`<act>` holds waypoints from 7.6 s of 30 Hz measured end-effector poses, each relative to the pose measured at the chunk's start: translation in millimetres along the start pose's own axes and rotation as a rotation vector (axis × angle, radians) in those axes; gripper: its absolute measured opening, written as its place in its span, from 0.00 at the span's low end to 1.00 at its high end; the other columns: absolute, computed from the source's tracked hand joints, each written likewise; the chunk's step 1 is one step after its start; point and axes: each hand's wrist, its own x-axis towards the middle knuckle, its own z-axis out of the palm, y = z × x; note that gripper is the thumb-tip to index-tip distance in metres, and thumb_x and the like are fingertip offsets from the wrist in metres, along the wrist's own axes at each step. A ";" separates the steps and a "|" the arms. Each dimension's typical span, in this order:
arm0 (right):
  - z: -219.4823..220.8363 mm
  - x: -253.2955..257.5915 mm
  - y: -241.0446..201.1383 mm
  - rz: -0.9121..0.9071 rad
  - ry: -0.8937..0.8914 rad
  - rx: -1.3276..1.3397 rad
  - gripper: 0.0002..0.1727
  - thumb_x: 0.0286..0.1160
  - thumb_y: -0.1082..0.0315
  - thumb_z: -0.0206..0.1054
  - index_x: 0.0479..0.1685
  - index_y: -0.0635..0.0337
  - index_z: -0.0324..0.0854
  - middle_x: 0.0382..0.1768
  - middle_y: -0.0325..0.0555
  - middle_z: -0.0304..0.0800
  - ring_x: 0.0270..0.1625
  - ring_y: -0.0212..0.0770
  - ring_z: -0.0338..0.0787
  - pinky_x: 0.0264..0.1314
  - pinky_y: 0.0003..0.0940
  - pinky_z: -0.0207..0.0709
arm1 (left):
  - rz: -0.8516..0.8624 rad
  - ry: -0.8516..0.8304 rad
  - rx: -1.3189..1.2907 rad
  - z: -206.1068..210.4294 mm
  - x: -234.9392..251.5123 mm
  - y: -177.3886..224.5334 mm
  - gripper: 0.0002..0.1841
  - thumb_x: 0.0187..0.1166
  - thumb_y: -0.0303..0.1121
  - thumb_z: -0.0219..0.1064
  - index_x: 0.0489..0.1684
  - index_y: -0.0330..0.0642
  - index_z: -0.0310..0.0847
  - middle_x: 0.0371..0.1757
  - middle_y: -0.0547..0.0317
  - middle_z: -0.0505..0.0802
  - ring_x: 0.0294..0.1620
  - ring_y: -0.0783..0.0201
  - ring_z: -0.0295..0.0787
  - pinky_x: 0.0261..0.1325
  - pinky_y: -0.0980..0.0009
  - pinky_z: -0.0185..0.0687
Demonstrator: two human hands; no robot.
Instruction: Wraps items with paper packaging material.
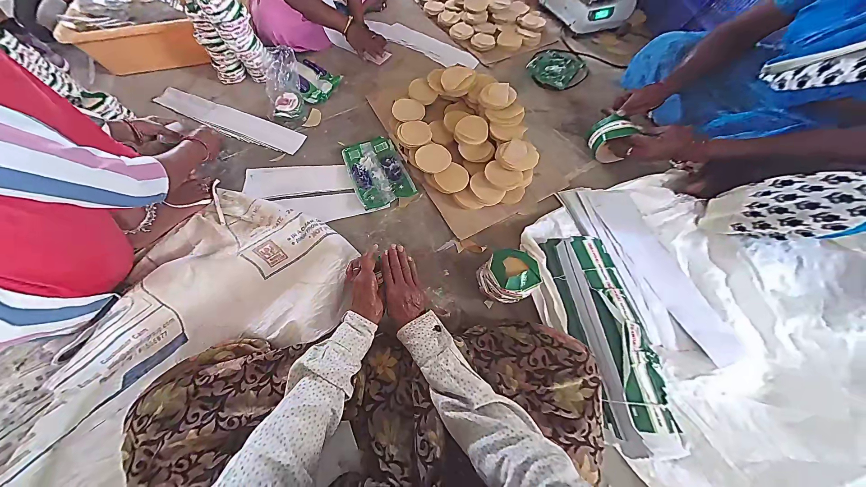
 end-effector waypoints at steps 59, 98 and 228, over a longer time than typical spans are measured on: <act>-40.3 -21.6 36.1 0.799 -0.127 1.251 0.04 0.72 0.76 0.72 0.38 0.70 0.88 0.32 0.41 0.93 0.36 0.25 0.91 0.47 0.25 0.86 | 0.154 0.054 0.005 -7.0 -59.0 -25.8 0.07 0.75 0.21 0.68 0.44 0.24 0.84 0.37 0.62 0.94 0.42 0.83 0.89 0.54 0.83 0.84; -43.6 -20.6 38.3 0.805 -0.258 1.269 0.03 0.76 0.76 0.67 0.36 0.68 0.84 0.30 0.39 0.89 0.36 0.25 0.88 0.48 0.25 0.84 | 0.069 -0.036 0.048 -22.9 -45.3 -24.3 0.16 0.77 0.19 0.61 0.61 0.20 0.72 0.50 0.50 0.87 0.50 0.75 0.86 0.58 0.80 0.81; -222.0 30.9 -64.2 -0.313 0.135 0.471 0.17 0.75 0.57 0.73 0.40 0.66 0.89 0.38 0.50 0.92 0.40 0.33 0.90 0.47 0.23 0.84 | 0.137 -0.558 -0.062 -131.8 -132.0 172.6 0.15 0.63 0.22 0.76 0.48 0.35 0.84 0.43 0.63 0.95 0.46 0.75 0.92 0.55 0.76 0.89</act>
